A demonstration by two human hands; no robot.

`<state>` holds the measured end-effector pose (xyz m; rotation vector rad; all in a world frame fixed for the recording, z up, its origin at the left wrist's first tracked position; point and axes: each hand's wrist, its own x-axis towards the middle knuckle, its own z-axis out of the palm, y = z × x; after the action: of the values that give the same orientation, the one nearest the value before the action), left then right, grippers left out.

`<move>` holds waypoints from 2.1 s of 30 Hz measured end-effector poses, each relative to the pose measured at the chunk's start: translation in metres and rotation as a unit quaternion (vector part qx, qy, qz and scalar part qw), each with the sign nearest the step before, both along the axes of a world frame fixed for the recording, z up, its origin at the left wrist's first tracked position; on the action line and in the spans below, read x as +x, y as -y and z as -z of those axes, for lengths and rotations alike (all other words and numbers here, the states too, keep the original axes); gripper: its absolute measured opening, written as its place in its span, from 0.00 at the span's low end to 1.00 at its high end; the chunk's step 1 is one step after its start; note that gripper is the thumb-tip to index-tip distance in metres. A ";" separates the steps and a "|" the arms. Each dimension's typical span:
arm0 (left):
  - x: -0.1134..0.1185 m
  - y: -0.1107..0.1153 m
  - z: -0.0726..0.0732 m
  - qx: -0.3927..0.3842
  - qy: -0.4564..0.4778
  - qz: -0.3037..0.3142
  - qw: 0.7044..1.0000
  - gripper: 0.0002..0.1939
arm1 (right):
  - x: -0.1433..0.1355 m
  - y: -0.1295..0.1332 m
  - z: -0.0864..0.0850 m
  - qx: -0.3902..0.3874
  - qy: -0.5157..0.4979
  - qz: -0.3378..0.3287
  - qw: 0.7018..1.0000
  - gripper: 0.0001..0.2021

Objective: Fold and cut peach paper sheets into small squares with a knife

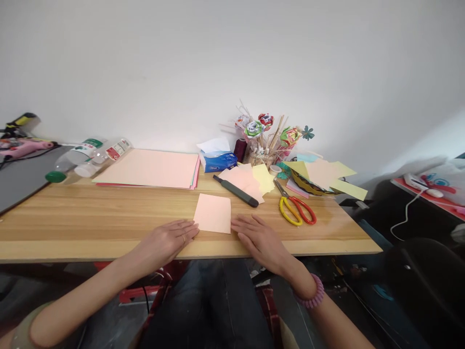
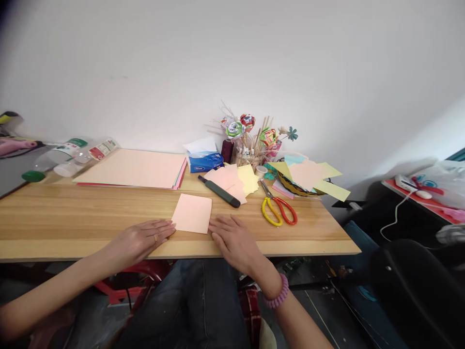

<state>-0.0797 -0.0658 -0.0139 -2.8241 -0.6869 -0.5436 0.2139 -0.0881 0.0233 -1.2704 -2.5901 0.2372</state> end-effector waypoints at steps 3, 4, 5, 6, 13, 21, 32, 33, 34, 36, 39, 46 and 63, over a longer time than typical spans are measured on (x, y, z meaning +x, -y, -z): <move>0.001 0.001 -0.001 -0.015 -0.003 -0.003 1.000 0.19 | -0.013 -0.012 0.000 0.015 -0.021 0.013 1.000 0.23; 0.001 0.001 -0.002 -0.031 -0.003 -0.007 1.000 0.19 | -0.019 -0.018 0.000 0.019 -0.026 0.010 0.999 0.23; 0.000 0.001 -0.004 -0.050 0.001 -0.012 0.999 0.19 | -0.025 -0.025 0.001 0.021 -0.028 0.005 0.999 0.24; -0.001 0.000 -0.007 -0.074 0.005 -0.016 0.997 0.19 | -0.031 -0.032 0.002 0.023 -0.027 -0.003 0.999 0.24; -0.011 -0.026 -0.030 -0.303 0.111 -0.079 0.943 0.18 | -0.049 -0.063 0.016 0.009 0.024 -0.058 0.998 0.25; 0.008 -0.061 -0.029 -0.284 0.031 -0.037 0.957 0.19 | -0.048 -0.063 0.017 0.003 0.064 -0.059 0.996 0.26; 0.002 -0.064 -0.015 -0.267 -0.055 -0.047 0.961 0.28 | -0.047 -0.061 0.018 0.001 0.087 -0.028 0.996 0.36; 0.001 -0.064 -0.015 -0.259 -0.059 -0.049 0.963 0.28 | -0.043 -0.059 0.018 0.001 0.090 -0.015 0.996 0.37; 0.002 -0.064 -0.015 -0.251 -0.063 -0.050 0.965 0.28 | -0.038 -0.058 0.017 0.001 0.094 -0.002 0.996 0.38; 0.002 -0.065 -0.015 -0.237 -0.069 -0.051 0.968 0.27 | -0.027 -0.054 0.015 0.002 0.104 0.019 0.994 0.37; 0.004 -0.064 -0.017 -0.224 -0.082 -0.050 0.970 0.26 | -0.015 -0.048 0.011 0.011 0.114 0.031 0.993 0.33; 0.003 -0.059 -0.030 -0.156 -0.066 -0.019 0.985 0.25 | -0.005 -0.035 0.002 0.060 0.092 0.030 0.993 0.29; 0.075 -0.056 -0.017 -0.087 -0.048 0.020 0.995 0.25 | -0.022 -0.094 0.011 0.148 0.119 0.205 0.960 0.17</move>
<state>-0.0052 -0.0101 0.0030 -3.0087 -0.6913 -0.3684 0.1922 0.0063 0.0123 -1.7563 -2.3434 -0.3890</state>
